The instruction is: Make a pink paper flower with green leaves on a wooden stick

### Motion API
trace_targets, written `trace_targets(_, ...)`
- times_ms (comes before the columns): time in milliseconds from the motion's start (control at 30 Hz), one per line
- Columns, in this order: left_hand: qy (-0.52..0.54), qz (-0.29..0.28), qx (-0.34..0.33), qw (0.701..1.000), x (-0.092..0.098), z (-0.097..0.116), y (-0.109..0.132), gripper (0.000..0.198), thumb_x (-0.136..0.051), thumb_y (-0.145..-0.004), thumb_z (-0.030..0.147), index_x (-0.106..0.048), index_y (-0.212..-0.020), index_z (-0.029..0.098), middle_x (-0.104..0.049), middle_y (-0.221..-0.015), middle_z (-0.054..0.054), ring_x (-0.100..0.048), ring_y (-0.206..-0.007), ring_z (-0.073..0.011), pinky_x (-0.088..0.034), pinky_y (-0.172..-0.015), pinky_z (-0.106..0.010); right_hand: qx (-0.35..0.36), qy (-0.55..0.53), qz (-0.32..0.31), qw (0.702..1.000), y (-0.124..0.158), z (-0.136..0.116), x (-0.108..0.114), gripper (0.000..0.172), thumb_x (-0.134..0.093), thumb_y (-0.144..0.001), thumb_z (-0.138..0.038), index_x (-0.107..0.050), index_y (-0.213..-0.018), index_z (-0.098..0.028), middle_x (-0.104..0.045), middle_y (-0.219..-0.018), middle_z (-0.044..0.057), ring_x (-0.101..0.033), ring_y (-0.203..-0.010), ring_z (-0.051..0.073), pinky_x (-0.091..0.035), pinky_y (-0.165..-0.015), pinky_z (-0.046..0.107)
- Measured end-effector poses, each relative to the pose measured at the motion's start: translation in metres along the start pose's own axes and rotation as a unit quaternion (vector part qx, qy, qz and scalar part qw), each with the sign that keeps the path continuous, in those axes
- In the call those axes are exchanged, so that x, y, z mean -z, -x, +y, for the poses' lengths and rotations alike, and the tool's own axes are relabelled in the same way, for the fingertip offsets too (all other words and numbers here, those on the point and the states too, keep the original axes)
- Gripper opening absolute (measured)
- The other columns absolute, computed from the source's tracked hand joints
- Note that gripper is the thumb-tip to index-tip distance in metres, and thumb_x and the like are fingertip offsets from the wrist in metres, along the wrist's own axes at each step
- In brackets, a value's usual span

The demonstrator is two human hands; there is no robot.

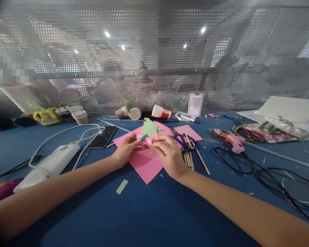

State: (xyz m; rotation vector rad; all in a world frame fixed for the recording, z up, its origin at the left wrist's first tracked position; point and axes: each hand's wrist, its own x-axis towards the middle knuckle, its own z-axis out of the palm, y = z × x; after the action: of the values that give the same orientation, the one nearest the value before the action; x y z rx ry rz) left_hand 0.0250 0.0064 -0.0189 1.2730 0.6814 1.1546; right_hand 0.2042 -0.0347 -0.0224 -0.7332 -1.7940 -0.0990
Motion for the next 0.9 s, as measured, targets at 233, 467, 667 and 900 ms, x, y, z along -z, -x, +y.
trace_targets(233, -0.149, 0.025, -0.095, 0.984, 0.000, -0.003, -0.001, 0.032, -0.072, -0.071, 0.033, -0.062, -0.097, 0.017, -0.066, -0.091, -0.005, -0.062, -0.082, -0.0159, -0.051, -0.077, -0.033, -0.304, -0.270, -0.002, 0.914, 0.001, 0.004, -0.011, 0.016, -0.069, -0.077, -0.036, -0.067, -0.076, -0.020, -0.067, -0.079, 0.005, -0.065, -0.076, 0.019, -0.054, -0.076, 0.039)
trace_targets(467, -0.165, 0.013, -0.106, 0.980, -0.001, 0.000, 0.000, 0.030, -0.067, -0.075, 0.032, -0.063, -0.102, 0.018, -0.065, -0.107, -0.008, -0.060, -0.094, -0.0178, -0.049, -0.084, -0.032, -0.441, -0.462, -0.009, 0.769, 0.003, 0.004, -0.018, 0.026, -0.076, -0.068, -0.040, -0.063, -0.076, -0.019, -0.068, -0.072, 0.001, -0.067, -0.067, 0.016, -0.054, -0.079, 0.040)
trace_targets(667, -0.122, -0.008, -0.075, 0.990, -0.006, 0.003, 0.003, 0.036, -0.067, -0.076, 0.029, -0.061, -0.111, 0.020, -0.066, -0.102, -0.006, -0.062, -0.084, -0.0142, -0.051, -0.077, -0.028, -0.460, -0.487, -0.022, 0.742, 0.001, -0.001, -0.017, 0.030, -0.077, -0.066, -0.043, -0.061, -0.075, -0.019, -0.065, -0.071, -0.001, -0.063, -0.061, 0.014, -0.055, -0.071, 0.035)
trace_targets(900, -0.122, -0.003, -0.078, 0.989, -0.005, 0.003, 0.003, 0.027, -0.066, -0.077, 0.031, -0.064, -0.100, 0.018, -0.066, -0.097, -0.006, -0.062, -0.083, -0.0134, -0.052, -0.073, -0.025, -0.484, -0.486, -0.031, 0.727, 0.002, -0.002, -0.019, 0.032, -0.077, -0.067, -0.042, -0.057, -0.079, -0.020, -0.060, -0.066, -0.003, -0.061, -0.056, 0.011, -0.054, -0.064, 0.030)
